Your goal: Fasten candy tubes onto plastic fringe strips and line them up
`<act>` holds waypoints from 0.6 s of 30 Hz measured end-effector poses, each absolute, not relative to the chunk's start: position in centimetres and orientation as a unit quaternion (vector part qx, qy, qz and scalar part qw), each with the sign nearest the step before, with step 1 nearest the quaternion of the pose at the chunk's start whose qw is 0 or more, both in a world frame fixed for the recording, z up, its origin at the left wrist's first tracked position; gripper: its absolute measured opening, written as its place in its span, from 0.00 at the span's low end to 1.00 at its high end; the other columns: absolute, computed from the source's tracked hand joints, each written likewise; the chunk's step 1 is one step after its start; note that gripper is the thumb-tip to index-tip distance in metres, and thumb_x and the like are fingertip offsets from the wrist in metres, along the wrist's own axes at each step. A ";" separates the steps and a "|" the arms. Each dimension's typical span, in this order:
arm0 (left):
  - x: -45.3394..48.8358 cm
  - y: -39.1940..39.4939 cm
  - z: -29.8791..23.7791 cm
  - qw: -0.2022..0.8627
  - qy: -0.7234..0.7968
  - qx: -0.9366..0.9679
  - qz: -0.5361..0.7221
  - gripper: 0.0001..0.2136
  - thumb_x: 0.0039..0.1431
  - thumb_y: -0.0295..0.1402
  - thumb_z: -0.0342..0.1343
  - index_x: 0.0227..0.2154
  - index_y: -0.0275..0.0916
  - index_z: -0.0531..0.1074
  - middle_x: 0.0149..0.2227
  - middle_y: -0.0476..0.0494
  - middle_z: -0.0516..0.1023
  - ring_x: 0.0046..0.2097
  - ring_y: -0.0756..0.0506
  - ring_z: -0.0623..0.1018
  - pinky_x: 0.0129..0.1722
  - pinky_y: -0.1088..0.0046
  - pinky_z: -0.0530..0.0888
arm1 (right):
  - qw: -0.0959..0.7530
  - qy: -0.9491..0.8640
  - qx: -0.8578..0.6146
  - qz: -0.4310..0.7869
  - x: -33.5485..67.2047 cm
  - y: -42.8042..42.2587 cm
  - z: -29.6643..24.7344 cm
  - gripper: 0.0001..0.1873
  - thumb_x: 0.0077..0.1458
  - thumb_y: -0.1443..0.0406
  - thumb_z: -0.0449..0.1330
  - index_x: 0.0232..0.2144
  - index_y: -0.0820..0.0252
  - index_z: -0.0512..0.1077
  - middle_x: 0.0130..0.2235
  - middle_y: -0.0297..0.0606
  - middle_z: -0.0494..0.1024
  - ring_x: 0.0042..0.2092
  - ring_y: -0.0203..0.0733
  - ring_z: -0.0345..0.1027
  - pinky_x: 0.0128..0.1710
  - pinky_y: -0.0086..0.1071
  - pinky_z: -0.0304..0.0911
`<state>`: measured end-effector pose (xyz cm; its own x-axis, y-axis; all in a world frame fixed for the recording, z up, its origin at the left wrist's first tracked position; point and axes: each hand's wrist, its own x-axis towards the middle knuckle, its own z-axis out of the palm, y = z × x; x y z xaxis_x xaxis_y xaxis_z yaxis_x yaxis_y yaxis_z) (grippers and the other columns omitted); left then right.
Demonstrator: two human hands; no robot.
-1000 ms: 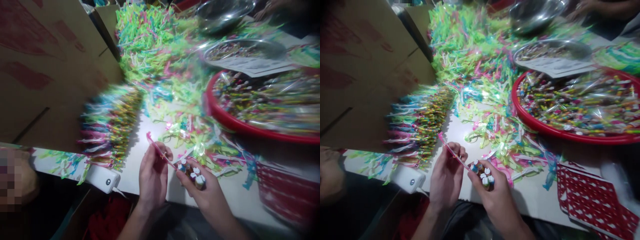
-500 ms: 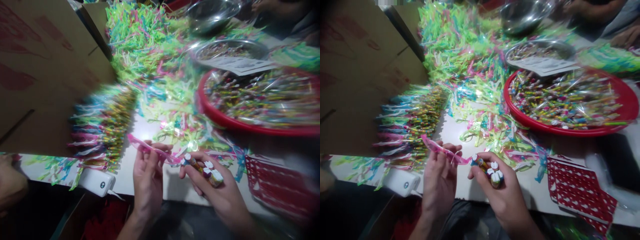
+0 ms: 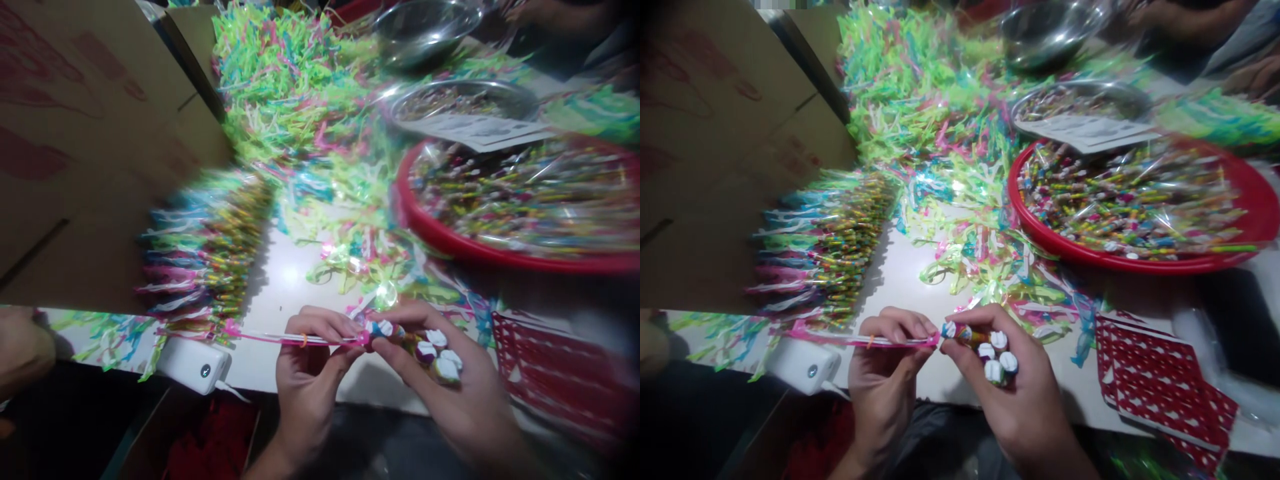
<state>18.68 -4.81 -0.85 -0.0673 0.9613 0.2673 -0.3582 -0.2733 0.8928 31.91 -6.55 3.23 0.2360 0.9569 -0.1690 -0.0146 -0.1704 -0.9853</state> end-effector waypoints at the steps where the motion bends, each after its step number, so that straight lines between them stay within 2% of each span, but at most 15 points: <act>1: 18.7 -4.8 -0.9 0.502 0.326 0.462 0.654 0.12 0.61 0.18 0.64 0.38 0.42 0.72 0.37 0.50 0.76 0.43 0.51 0.79 0.48 0.76 0.79 | 0.511 -0.401 -0.594 0.474 31.9 -6.6 3.1 0.03 0.58 0.63 0.68 0.35 0.47 0.78 0.33 0.22 0.80 0.34 0.27 0.73 0.35 0.13 0.66; 4: 18.6 -4.8 -1.1 0.493 0.322 0.475 0.654 0.13 0.61 0.16 0.63 0.38 0.41 0.72 0.38 0.50 0.76 0.43 0.51 0.79 0.48 0.76 0.79 | 0.503 -0.432 -0.589 0.462 32.3 -6.7 2.6 0.03 0.59 0.63 0.67 0.36 0.45 0.79 0.31 0.21 0.79 0.31 0.26 0.72 0.32 0.14 0.64; 10: 18.0 -4.8 -2.0 0.455 0.300 0.522 0.657 0.13 0.60 0.15 0.63 0.40 0.40 0.73 0.39 0.48 0.76 0.43 0.49 0.79 0.46 0.73 0.80 | 0.468 -0.497 -0.585 0.438 33.1 -6.5 2.0 0.04 0.59 0.63 0.66 0.36 0.46 0.80 0.34 0.23 0.82 0.34 0.28 0.76 0.34 0.15 0.67; 14: 18.1 -4.6 -2.4 0.472 0.293 0.495 0.668 0.11 0.62 0.18 0.63 0.39 0.41 0.72 0.37 0.49 0.75 0.42 0.51 0.79 0.44 0.77 0.79 | 0.446 -0.545 -0.567 0.428 33.4 -6.4 1.6 0.05 0.61 0.64 0.63 0.38 0.48 0.79 0.35 0.26 0.83 0.34 0.31 0.77 0.31 0.18 0.67; 18: 18.4 -4.5 -2.7 0.484 0.322 0.462 0.670 0.09 0.63 0.22 0.64 0.37 0.41 0.73 0.36 0.50 0.75 0.41 0.52 0.78 0.43 0.79 0.77 | 0.434 -0.582 -0.562 0.397 33.6 -6.5 0.6 0.05 0.60 0.63 0.63 0.39 0.47 0.79 0.35 0.28 0.84 0.35 0.35 0.78 0.34 0.20 0.70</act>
